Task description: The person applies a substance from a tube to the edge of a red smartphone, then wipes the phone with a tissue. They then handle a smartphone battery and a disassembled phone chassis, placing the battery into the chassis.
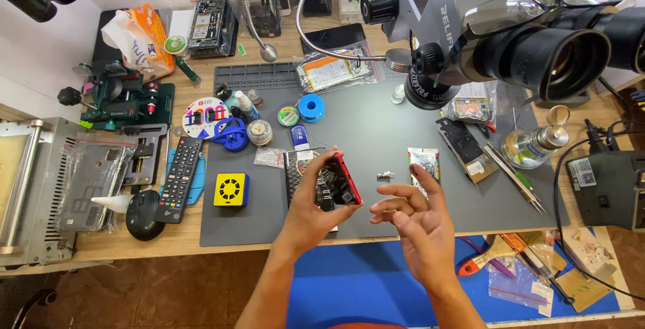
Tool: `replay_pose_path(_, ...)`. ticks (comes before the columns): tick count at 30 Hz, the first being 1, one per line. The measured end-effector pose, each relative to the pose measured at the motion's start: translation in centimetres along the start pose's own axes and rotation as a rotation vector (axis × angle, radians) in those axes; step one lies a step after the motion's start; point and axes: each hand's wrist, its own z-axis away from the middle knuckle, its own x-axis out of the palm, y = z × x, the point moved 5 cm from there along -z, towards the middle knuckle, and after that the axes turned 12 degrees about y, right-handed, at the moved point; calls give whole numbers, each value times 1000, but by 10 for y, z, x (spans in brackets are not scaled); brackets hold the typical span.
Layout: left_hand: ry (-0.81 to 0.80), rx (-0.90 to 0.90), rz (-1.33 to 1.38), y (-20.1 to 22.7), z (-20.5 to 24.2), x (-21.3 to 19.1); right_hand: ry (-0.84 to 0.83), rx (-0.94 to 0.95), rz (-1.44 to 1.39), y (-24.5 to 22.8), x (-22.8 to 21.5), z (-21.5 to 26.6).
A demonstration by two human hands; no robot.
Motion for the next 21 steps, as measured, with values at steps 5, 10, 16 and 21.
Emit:
replay_pose_path(5,-453,-10,-222,6,-40,-1,50,91,-39,8,-4,0)
replay_pose_path(10,-653,-104,-405,-12,-76,20,36,2,47,7,-2,0)
replay_pose_path(16,-706,-64,-402,-26,-106,42,62,-12,82,8,-17,0)
replay_pose_path(21,-708,80,-429,-54,-120,59,113,79,-25,13,-26,-3)
